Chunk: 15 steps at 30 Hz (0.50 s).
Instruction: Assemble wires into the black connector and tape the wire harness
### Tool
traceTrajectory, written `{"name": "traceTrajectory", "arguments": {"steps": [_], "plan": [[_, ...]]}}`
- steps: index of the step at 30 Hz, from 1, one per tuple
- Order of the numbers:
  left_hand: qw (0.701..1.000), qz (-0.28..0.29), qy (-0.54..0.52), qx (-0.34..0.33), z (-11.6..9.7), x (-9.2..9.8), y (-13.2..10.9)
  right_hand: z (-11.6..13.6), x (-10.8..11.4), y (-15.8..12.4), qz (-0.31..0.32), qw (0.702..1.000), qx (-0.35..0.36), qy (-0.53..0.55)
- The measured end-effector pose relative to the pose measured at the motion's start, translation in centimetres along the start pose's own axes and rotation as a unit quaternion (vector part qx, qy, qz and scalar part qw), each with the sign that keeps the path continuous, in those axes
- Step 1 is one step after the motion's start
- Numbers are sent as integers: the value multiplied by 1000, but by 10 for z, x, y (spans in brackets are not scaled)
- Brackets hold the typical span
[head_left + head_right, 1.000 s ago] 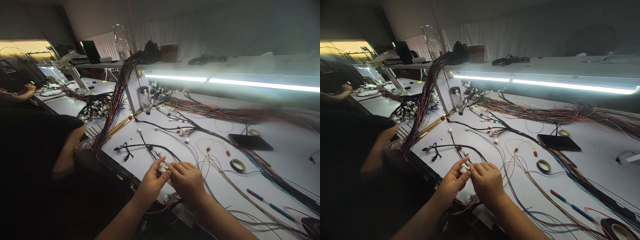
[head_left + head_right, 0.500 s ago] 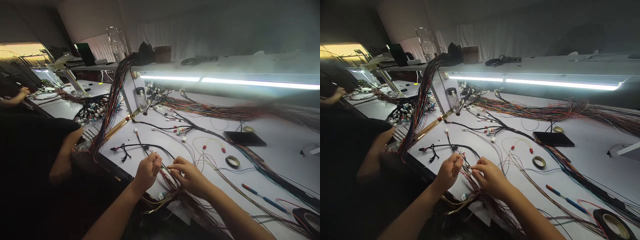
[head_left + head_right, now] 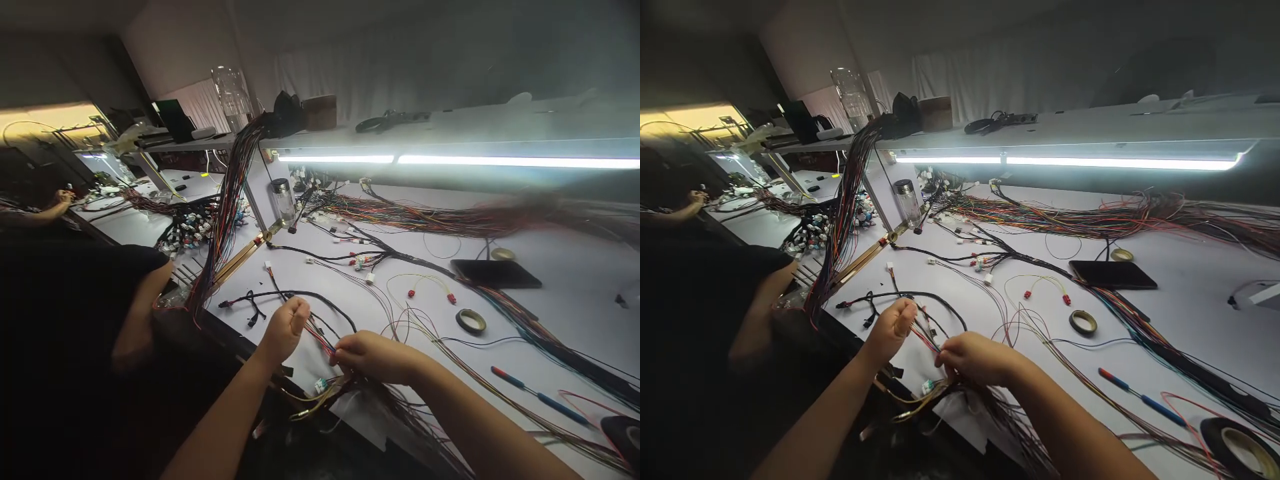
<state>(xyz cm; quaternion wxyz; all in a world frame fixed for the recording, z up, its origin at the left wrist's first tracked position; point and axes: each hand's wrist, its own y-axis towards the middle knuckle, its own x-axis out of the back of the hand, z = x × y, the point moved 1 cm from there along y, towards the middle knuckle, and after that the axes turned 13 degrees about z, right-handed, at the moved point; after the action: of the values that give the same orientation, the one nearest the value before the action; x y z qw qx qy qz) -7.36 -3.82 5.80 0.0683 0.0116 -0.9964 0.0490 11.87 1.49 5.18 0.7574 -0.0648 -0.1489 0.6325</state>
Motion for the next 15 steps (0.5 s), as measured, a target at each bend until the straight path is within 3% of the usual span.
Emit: {"name": "traceTrajectory", "arguments": {"steps": [6, 11, 15], "plan": [[987, -26, -155, 33, 35, -16, -1, -13, -10, -10, -21, 998, -44, -49], [962, -23, -265, 61, 41, -27, -1, -17, -17, -12, -19, 996, -67, -53], [932, -29, -338, 124, 45, -28, 2, -23, -18, -14, -20, 997, -71, -35]]}}
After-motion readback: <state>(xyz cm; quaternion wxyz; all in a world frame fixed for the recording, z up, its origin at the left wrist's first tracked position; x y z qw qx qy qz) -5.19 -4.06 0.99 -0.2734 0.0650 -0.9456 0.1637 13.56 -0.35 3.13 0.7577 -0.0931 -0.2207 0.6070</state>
